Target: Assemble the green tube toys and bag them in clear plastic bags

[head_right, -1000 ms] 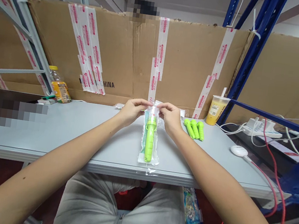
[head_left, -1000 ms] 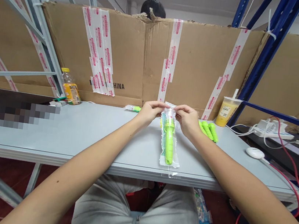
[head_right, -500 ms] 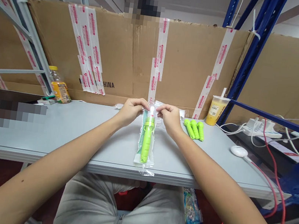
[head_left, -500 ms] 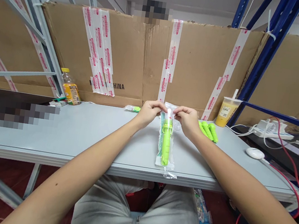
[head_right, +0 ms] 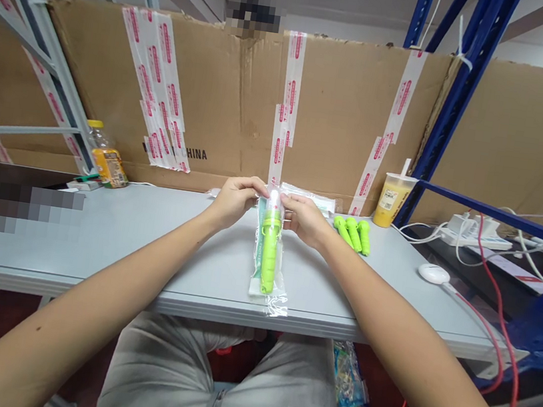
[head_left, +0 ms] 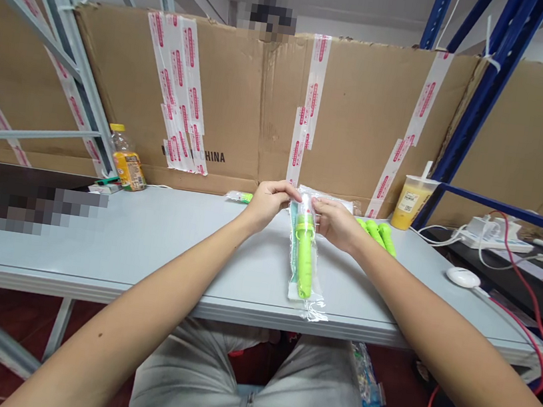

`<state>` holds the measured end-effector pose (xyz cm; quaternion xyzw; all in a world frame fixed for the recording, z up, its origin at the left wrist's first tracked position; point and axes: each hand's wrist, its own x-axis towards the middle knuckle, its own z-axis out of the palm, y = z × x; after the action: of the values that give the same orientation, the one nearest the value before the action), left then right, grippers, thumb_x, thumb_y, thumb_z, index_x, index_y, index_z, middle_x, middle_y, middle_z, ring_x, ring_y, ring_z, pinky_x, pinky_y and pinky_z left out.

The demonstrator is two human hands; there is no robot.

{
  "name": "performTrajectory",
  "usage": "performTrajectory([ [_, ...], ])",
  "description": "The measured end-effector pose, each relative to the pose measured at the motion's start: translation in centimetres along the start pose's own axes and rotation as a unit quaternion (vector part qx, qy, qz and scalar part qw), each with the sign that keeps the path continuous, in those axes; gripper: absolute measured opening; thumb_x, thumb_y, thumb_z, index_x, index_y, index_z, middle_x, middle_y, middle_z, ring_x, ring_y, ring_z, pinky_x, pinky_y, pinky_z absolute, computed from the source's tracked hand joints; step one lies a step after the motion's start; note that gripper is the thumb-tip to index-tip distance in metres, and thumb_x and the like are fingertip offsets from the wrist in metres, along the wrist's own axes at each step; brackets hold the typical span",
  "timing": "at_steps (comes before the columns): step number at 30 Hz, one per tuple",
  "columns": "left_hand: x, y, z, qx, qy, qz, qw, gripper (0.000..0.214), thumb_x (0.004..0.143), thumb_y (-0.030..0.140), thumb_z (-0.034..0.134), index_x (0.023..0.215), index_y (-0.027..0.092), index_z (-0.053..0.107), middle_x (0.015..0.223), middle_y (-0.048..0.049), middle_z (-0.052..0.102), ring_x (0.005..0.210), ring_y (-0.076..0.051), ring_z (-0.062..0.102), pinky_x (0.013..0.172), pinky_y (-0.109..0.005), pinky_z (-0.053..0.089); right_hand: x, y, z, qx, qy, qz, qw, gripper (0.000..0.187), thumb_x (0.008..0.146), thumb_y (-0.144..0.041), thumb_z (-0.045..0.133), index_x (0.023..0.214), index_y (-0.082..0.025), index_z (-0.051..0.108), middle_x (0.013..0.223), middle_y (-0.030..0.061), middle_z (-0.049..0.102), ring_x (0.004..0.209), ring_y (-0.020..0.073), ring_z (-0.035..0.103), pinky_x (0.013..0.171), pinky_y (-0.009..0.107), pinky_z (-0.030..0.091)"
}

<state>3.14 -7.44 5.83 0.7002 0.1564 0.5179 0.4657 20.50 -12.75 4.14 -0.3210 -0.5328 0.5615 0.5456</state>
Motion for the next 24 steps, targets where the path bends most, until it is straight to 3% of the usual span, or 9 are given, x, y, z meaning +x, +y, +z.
performTrajectory([
  [7,-0.04,0.43,0.07,-0.062,-0.025,-0.004,0.998,0.016,0.070,0.016,0.056,0.061,0.014,0.069,0.074,-0.0055,0.062,0.075,-0.015,0.055,0.068,-0.028,0.045,-0.16,-0.18,-0.44,-0.003,-0.023,-0.042,0.999,0.020,0.078,-0.034,0.075,0.074,-0.019,0.062,0.073,0.0011,0.060,0.065,0.0157,0.056,0.058,0.031,0.046],
  [10,-0.13,0.44,0.40,-0.081,-0.008,-0.027,0.996,0.015,0.073,0.021,0.068,0.063,0.015,0.059,0.071,-0.0012,0.059,0.071,-0.012,0.055,0.068,-0.027,0.046,-0.10,-0.17,-0.54,0.004,-0.017,-0.067,0.998,0.022,0.076,-0.032,0.076,0.070,-0.019,0.060,0.072,0.0010,0.060,0.067,0.0162,0.057,0.060,0.032,0.048],
  [12,-0.25,0.40,0.55,-0.095,0.003,-0.065,0.993,0.029,0.069,0.027,0.079,0.069,0.017,0.052,0.072,0.0017,0.058,0.069,-0.011,0.056,0.067,-0.027,0.047,-0.03,-0.16,-0.63,0.005,-0.015,-0.078,0.997,0.023,0.075,-0.033,0.077,0.070,-0.019,0.060,0.075,0.0017,0.061,0.070,0.0171,0.059,0.063,0.033,0.049],
  [15,-0.42,0.28,0.47,-0.094,-0.053,-0.140,0.984,0.039,0.069,0.041,0.083,0.078,0.017,0.054,0.080,-0.0012,0.062,0.071,-0.013,0.061,0.064,-0.029,0.048,-0.01,-0.13,-0.74,-0.003,-0.021,-0.087,0.996,0.022,0.075,-0.035,0.077,0.072,-0.019,0.062,0.079,0.0030,0.063,0.074,0.0187,0.061,0.066,0.035,0.051],
  [18,-0.51,0.18,0.15,-0.073,-0.131,-0.168,0.974,0.042,0.073,0.051,0.078,0.085,0.014,0.063,0.079,-0.0056,0.064,0.066,-0.014,0.060,0.057,-0.027,0.045,-0.10,-0.20,-0.79,-0.023,-0.019,-0.092,0.995,0.024,0.074,-0.037,0.078,0.071,-0.018,0.062,0.079,0.0036,0.062,0.075,0.0190,0.061,0.067,0.035,0.051],
  [21,-0.50,0.12,-0.10,-0.089,-0.140,-0.163,0.973,0.041,0.074,0.050,0.078,0.086,0.013,0.066,0.075,-0.0052,0.063,0.061,-0.012,0.057,0.052,-0.026,0.041,-0.20,-0.43,-0.83,-0.053,-0.016,-0.095,0.994,0.027,0.075,-0.039,0.078,0.069,-0.018,0.061,0.074,0.0033,0.061,0.067,0.0161,0.057,0.060,0.030,0.047],
  [24,-0.48,0.11,-0.22,-0.120,-0.136,-0.176,0.968,0.039,0.075,0.050,0.077,0.088,0.015,0.067,0.074,-0.0049,0.064,0.060,-0.013,0.057,0.052,-0.026,0.041,-0.22,-0.66,-0.89,-0.059,-0.036,-0.091,0.993,0.029,0.078,-0.040,0.076,0.068,-0.019,0.058,0.060,-0.0012,0.050,0.051,0.0111,0.043,0.048,0.027,0.037],
])
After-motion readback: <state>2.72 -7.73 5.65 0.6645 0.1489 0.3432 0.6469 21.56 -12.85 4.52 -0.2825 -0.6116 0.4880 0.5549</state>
